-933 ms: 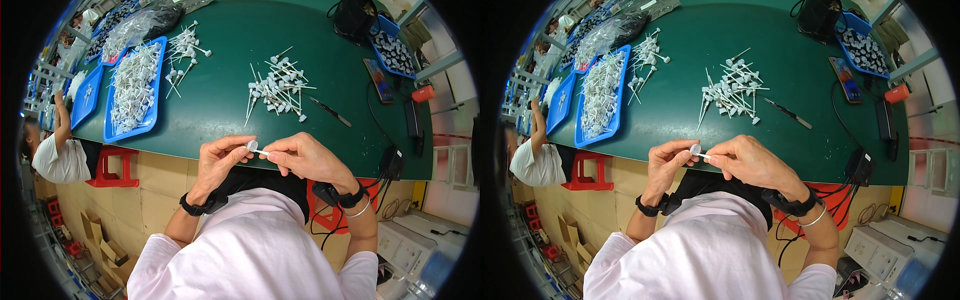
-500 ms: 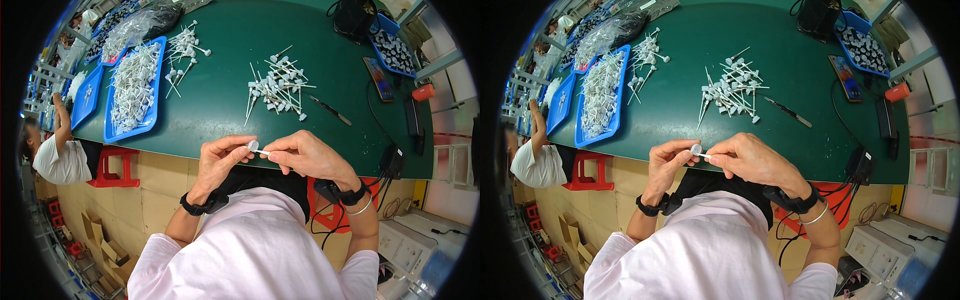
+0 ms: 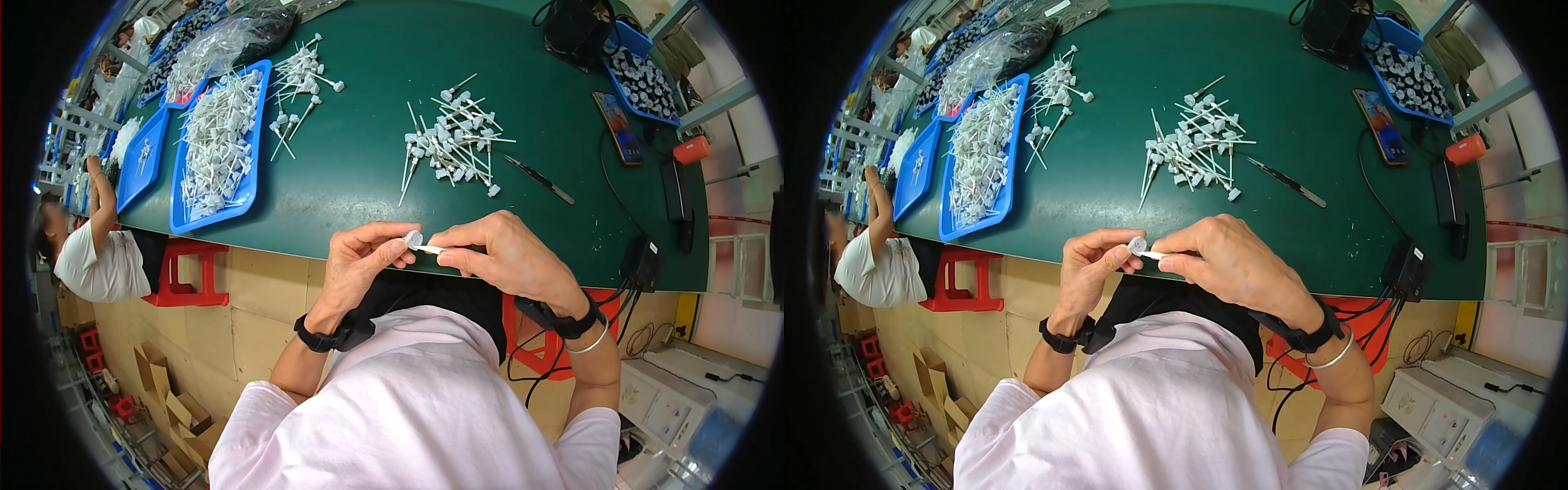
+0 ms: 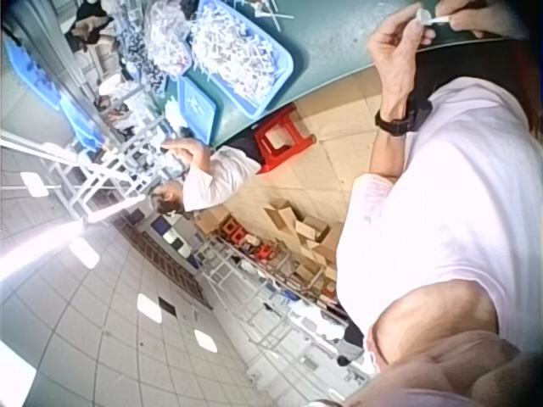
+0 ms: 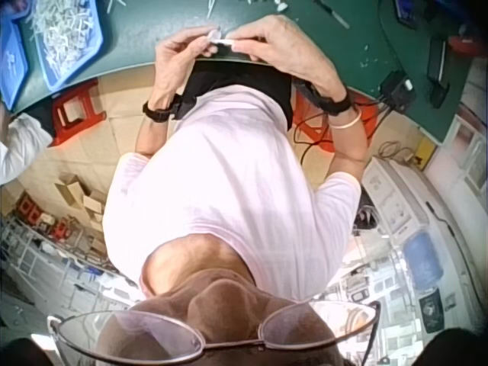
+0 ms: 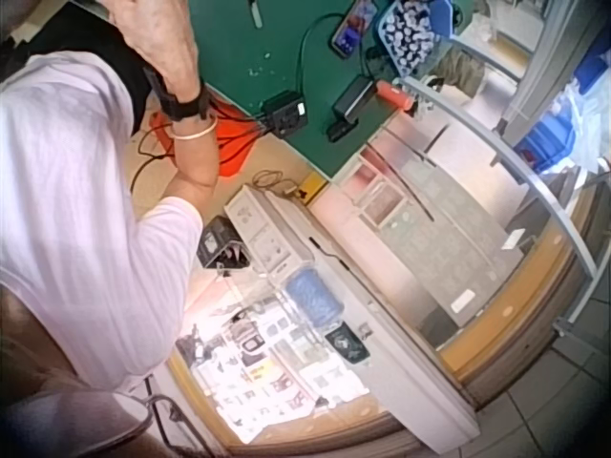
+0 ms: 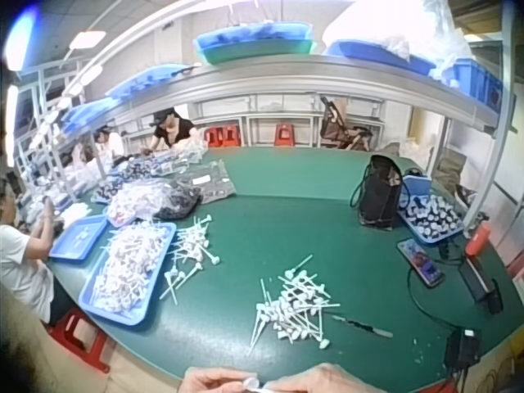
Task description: Manually assemble white plastic and wire components at a factory workbench.
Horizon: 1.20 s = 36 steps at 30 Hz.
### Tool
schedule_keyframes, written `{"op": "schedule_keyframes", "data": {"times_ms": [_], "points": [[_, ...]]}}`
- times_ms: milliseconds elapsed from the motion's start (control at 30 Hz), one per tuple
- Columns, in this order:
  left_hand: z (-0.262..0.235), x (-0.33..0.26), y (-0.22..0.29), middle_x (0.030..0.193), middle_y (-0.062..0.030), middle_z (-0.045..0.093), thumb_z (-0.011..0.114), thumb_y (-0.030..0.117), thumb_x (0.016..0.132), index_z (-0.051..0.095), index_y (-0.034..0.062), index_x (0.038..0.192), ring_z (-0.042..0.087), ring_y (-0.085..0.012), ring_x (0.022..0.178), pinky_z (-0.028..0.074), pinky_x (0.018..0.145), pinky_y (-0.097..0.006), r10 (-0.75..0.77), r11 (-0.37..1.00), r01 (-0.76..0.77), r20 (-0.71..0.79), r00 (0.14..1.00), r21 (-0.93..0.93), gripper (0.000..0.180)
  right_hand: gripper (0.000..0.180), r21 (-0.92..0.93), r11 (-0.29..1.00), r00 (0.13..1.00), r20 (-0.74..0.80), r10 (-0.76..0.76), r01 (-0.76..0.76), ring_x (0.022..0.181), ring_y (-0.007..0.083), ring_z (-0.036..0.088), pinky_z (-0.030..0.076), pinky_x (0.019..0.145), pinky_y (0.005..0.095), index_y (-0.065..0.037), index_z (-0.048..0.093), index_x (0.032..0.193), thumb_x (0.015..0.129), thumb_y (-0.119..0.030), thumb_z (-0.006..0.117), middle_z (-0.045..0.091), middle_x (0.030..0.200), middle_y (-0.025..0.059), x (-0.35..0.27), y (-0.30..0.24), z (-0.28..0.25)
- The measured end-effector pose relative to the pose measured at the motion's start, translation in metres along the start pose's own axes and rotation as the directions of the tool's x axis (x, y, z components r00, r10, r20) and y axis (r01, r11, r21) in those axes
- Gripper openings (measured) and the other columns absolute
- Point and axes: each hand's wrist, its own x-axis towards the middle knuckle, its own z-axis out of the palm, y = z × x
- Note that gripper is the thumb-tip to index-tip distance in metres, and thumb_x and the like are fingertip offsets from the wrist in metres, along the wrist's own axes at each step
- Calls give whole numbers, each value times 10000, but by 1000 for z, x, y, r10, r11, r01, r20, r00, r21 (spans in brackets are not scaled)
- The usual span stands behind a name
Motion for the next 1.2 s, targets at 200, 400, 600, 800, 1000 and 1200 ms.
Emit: {"op": "schedule_keyframes", "data": {"times_ms": [200,400,600,800,1000,1200], "points": [[2,0,3,933,-98,718,680,75,927,706,-37,1113,695,-134,768,577,704,-250,-22,1000,22,-5,1000,-7,219,165,-322,923,958,-120,-260,210,617,265,631,487,567,362,-55,714,1001,850,-120,700,670,737,109,-3,5,9],[2,0,1,926,-97,721,680,79,927,706,-38,1113,693,-130,768,574,701,-243,-39,999,39,4,999,-14,221,184,-631,743,942,-61,-331,221,656,277,670,530,561,369,-54,660,963,780,-56,675,625,745,92,-10,-9,10],[-2,1,-1,1007,-85,714,660,66,949,684,-18,1173,675,-116,823,558,738,-232,-60,998,62,65,996,-27,241,199,-757,618,938,-20,-346,212,670,243,679,542,563,352,-47,656,975,776,-51,668,635,787,81,-13,-21,11],[0,1,5,934,-89,727,681,107,934,690,-34,1146,687,-126,782,557,705,-243,-41,999,40,-12,999,-31,255,145,-553,809,959,-60,-275,197,702,326,655,514,602,427,-54,654,1002,891,-148,660,639,764,121,-12,-21,-6],[-2,2,5,956,-108,721,672,122,945,678,-42,1162,677,-133,782,552,711,-250,-35,997,37,34,999,-73,272,148,-402,890,926,-204,-316,216,694,326,643,498,597,430,-89,659,1034,896,-140,671,637,756,108,-10,-12,10],[-1,1,2,967,-125,716,654,115,956,674,-46,1161,671,-135,785,552,718,-252,-44,994,48,41,998,-103,262,153,-417,881,925,-197,-326,222,665,316,633,482,576,429,-81,659,1047,902,-130,664,622,730,104,-9,-8,14]]}}
